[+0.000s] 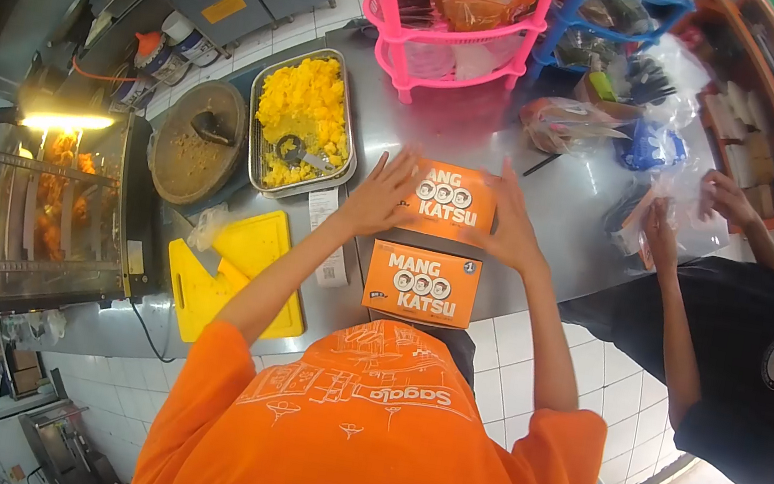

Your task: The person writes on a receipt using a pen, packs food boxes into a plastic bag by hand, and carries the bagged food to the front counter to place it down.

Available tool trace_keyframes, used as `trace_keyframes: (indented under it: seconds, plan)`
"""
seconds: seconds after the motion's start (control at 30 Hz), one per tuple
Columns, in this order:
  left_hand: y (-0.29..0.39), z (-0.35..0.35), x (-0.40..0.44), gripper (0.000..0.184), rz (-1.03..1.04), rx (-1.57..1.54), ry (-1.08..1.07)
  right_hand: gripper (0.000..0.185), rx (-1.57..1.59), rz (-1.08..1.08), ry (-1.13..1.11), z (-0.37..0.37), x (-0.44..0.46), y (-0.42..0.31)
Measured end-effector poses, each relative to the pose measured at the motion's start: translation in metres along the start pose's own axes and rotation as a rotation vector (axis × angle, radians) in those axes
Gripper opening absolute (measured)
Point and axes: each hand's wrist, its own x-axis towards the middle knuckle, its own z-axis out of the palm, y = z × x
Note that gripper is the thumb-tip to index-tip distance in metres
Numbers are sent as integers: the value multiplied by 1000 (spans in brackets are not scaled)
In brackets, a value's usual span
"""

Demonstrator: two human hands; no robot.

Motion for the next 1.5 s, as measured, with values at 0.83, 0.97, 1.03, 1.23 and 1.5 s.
trace_keyframes:
  seconds: [0.83, 0.97, 1.03, 1.23, 1.5]
  plan:
    - [18, -5, -76, 48, -619, -122, 524, 65, -175, 4, -17, 22, -18, -23]
    - [28, 13, -129, 56, -945, -1, 610, 71, 42, 225, 105, 25, -34, -73]
    - [23, 13, -140, 62, -924, -509, 607, 78, 77, 338, 85, 21, -39, -94]
    - [68, -65, -115, 53, -668, -1483, 793, 110, -483, -136, -272, 47, -82, -110]
    - [119, -144, -121, 54, -404, -1447, 919, 95, -389, -97, -428, 51, -54, -124]
